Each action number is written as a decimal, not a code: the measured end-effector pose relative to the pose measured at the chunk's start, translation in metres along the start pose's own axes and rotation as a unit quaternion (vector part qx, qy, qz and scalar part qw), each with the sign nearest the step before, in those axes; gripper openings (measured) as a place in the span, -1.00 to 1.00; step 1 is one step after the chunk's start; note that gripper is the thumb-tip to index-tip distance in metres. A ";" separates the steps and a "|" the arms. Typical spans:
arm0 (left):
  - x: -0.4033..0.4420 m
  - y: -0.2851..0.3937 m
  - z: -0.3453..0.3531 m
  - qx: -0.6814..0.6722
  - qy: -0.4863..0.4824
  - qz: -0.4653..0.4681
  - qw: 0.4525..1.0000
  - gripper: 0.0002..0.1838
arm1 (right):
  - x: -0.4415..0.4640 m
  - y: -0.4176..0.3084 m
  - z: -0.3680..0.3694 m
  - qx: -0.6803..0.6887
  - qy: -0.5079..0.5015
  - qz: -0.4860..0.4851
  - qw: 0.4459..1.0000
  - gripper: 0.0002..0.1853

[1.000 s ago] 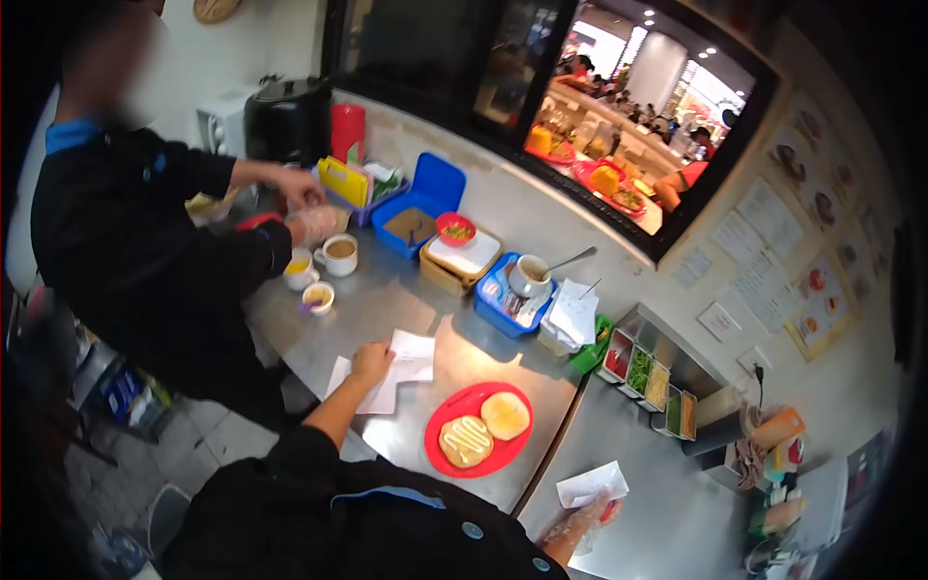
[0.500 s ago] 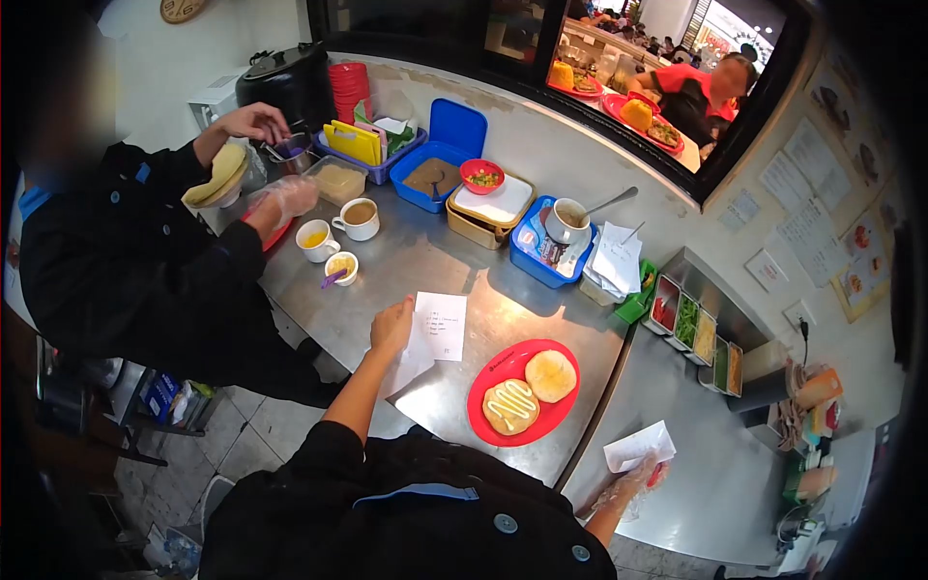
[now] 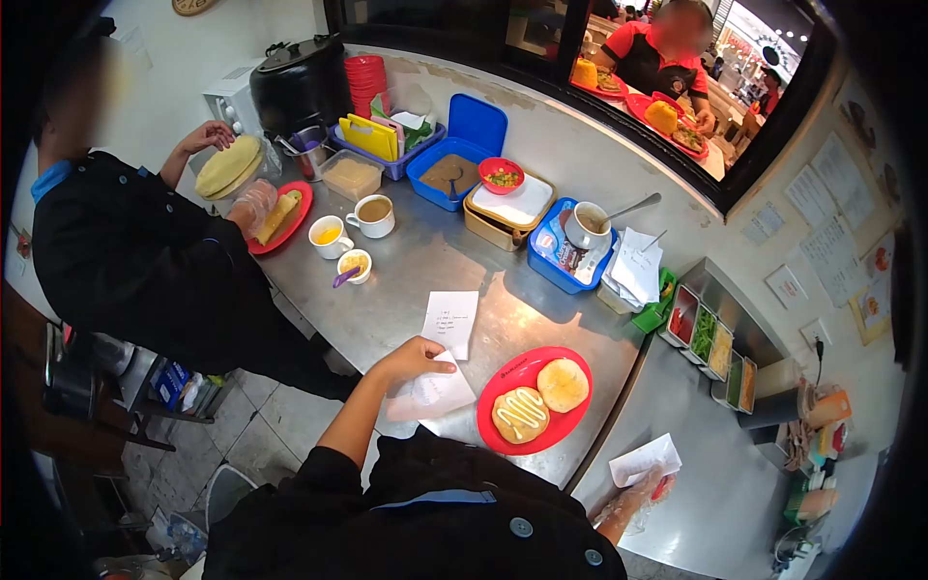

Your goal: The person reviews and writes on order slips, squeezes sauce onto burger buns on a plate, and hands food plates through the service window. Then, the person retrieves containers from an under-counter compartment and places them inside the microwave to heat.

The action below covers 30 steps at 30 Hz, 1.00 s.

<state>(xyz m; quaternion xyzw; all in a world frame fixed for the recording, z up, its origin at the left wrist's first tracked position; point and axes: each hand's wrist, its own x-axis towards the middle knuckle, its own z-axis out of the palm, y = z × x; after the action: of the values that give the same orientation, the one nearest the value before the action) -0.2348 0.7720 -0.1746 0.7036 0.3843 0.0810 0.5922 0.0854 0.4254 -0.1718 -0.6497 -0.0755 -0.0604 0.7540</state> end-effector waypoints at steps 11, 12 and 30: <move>0.035 -0.025 -0.031 0.274 0.254 0.120 0.920 -0.69 | 0.017 0.030 -0.020 -0.092 -0.023 -0.075 0.993 -0.58; 0.048 -0.028 -0.045 0.301 0.287 0.133 0.899 -0.68 | 0.020 0.034 -0.021 -0.090 -0.026 -0.072 0.993 -0.57; 0.123 -0.017 -0.030 0.363 0.104 0.028 0.926 -0.57 | 0.015 0.025 -0.020 -0.099 0.009 -0.043 0.994 -0.82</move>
<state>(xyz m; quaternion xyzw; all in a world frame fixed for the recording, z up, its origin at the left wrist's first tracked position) -0.1749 0.8738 -0.2235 0.8683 0.4273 0.0257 0.2507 0.1054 0.4091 -0.1957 -0.7167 -0.0901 -0.1058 0.6834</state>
